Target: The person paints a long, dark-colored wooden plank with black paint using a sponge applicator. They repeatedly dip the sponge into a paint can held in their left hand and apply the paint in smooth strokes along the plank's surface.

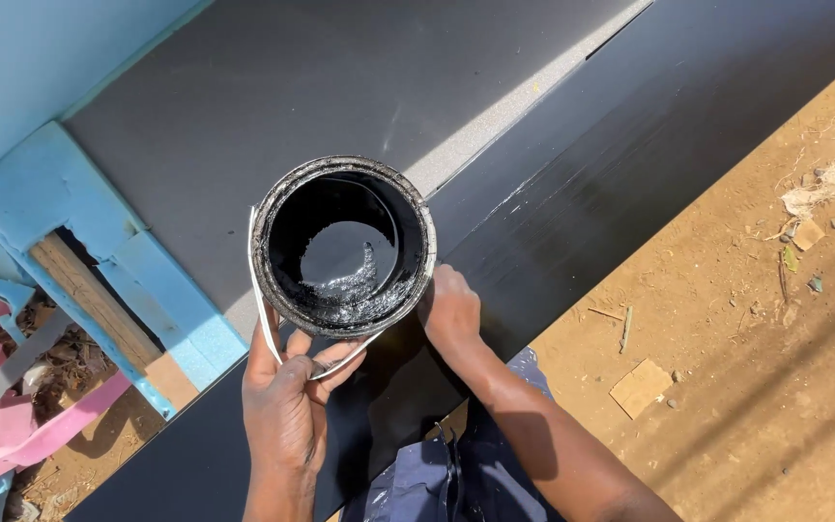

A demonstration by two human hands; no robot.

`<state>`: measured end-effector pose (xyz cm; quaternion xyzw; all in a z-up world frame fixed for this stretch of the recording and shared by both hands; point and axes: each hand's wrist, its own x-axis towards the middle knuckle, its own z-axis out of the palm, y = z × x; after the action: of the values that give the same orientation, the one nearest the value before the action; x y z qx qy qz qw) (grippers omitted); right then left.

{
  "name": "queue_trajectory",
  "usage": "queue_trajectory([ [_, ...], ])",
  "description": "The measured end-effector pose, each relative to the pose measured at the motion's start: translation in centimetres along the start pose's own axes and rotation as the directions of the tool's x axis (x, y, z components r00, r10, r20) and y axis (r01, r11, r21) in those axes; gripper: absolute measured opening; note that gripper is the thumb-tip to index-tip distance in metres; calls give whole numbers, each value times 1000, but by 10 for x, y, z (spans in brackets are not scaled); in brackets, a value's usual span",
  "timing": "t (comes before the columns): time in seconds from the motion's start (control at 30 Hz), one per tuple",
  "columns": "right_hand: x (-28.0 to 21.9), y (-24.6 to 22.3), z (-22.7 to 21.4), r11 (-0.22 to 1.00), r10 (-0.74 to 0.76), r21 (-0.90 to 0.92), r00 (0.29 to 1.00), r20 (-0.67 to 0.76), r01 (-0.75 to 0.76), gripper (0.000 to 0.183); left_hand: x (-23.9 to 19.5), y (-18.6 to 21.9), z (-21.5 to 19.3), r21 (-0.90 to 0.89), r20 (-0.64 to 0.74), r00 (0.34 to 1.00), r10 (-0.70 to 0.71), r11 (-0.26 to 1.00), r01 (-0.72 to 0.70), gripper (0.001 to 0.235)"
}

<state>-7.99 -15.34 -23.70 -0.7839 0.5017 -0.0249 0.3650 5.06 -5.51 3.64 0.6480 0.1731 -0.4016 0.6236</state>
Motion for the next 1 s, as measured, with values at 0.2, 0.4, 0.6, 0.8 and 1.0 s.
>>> queue_trajectory([
  [0.2, 121, 82, -103, 964, -66, -264, 945, -321, -22, 10, -6, -1, 49, -32, -52, 990, -131, 991, 129, 97],
  [0.4, 226, 161, -199, 940, -116, -334, 856, -504, -69, 11, 0, -19, 117, -31, -146, 976, -161, 987, 158, 98],
  [0.6, 308, 210, -343, 985, -8, -145, 819, -573, -93, 28, 9, -42, 155, 8, -26, 988, -153, 988, 153, 101],
  [0.8, 257, 198, -389, 991, 136, 45, 939, -316, -128, 15, 9, -45, 179, 27, -9, 980, -198, 980, 198, 93],
  [1.0, 161, 136, -327, 917, 367, 45, 880, 302, -397, 8, 4, -40, 193, 9, -50, 978, -203, 979, 203, 94],
])
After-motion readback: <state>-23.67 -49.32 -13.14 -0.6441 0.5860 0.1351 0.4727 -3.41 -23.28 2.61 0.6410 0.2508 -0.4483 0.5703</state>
